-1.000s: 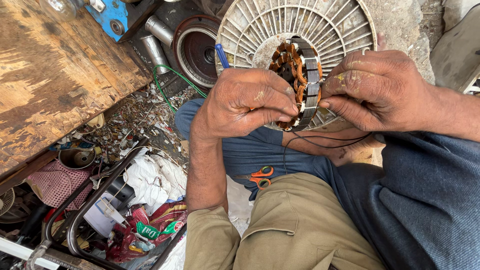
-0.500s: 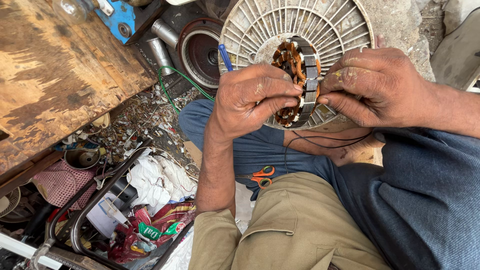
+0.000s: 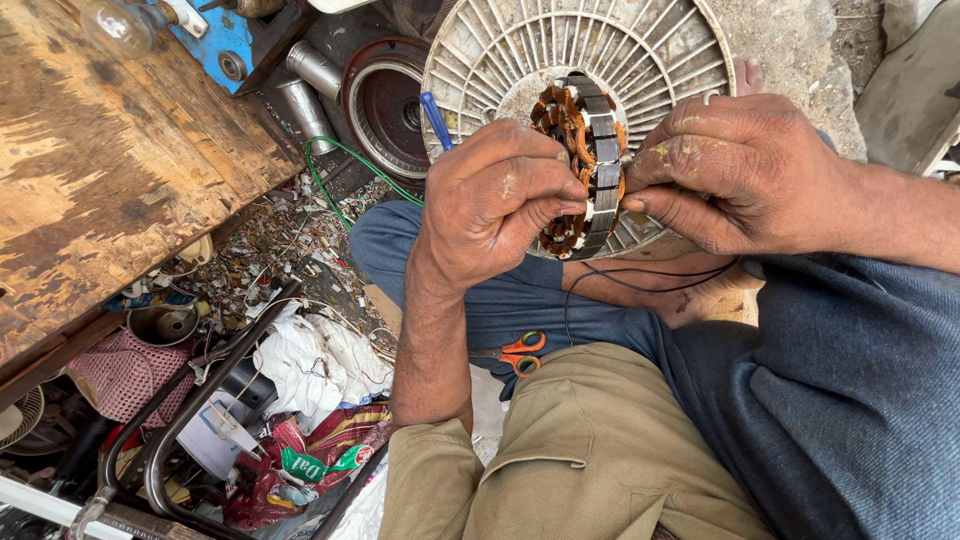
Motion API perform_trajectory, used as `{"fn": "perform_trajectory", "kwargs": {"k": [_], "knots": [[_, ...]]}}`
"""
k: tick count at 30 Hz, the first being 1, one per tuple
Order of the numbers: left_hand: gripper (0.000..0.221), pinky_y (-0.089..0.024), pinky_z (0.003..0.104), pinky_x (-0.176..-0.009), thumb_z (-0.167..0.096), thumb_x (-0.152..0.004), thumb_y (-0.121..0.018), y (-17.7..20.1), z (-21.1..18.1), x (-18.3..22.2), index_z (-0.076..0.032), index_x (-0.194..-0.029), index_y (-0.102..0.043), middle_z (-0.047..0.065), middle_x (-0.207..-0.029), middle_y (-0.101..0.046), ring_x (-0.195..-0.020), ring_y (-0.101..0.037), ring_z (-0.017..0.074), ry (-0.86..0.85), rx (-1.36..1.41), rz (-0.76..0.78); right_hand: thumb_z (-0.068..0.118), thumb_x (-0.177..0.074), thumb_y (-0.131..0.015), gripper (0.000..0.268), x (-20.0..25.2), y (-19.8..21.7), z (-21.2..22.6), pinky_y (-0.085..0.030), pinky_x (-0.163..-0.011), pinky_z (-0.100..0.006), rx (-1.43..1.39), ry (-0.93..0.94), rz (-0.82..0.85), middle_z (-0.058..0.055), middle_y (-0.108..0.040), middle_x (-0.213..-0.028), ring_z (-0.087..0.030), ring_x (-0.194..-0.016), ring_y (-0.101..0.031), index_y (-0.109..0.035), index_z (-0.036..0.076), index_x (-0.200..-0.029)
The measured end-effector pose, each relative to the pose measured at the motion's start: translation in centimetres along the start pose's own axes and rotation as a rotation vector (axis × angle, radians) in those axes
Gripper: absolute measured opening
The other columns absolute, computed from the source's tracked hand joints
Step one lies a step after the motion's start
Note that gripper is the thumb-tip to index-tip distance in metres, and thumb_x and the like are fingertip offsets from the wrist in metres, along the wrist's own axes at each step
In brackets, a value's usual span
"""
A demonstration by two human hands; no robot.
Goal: The person is repairing an electric motor by hand. They are seen stripping wires, connecting them to the motor's copper windings, and adjusting the components. The person works meticulously, ensuring the connections are secure.
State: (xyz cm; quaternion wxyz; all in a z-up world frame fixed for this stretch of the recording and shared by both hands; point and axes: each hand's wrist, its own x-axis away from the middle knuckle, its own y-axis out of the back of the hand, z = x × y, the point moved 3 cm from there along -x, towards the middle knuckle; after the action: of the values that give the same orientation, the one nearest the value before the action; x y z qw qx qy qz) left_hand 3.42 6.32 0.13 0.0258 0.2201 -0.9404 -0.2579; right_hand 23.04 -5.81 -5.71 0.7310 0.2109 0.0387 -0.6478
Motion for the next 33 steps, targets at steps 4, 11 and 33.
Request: {"fn": "perform_trajectory", "kwargs": {"k": [4, 11, 33], "knots": [[0.021, -0.058, 0.027, -0.070, -0.014, -0.086, -0.089, -0.2, -0.5, 0.2, -0.009, -0.103, -0.076, 0.005, -0.098, -0.071, -0.087, -0.072, 0.0159, 0.079, 0.066, -0.095, 0.013, -0.086, -0.080, 0.023, -0.1, 0.1, 0.0, -0.053, -0.062, -0.040, 0.004, -0.016, 0.011, -0.011, -0.065, -0.083, -0.029, -0.073, -0.068, -0.067, 0.002, -0.101], [0.025, -0.058, 0.030, -0.079, -0.015, -0.084, -0.091, -1.0, -1.2, 1.3, -0.009, -0.100, -0.073, 0.004, -0.096, -0.070, -0.090, -0.070, 0.0189, 0.150, -0.052, -0.209, 0.014, -0.086, -0.080, 0.022, 0.0, -0.1, -0.2, -0.052, -0.060, -0.039, 0.020, -0.003, 0.023, -0.011, -0.065, -0.082, -0.027, -0.071, -0.067, -0.067, 0.004, -0.099], [0.025, -0.050, 0.042, -0.107, -0.010, -0.107, -0.066, -4.3, -7.1, 3.5, -0.005, -0.132, -0.066, 0.013, -0.120, -0.065, -0.118, -0.060, 0.0304, 0.417, -0.349, -0.277, 0.015, -0.088, -0.081, 0.019, -0.2, 0.1, 0.0, -0.054, -0.061, -0.038, 0.061, 0.038, 0.010, -0.011, -0.068, -0.085, -0.026, -0.074, -0.069, -0.068, 0.003, -0.095]]}}
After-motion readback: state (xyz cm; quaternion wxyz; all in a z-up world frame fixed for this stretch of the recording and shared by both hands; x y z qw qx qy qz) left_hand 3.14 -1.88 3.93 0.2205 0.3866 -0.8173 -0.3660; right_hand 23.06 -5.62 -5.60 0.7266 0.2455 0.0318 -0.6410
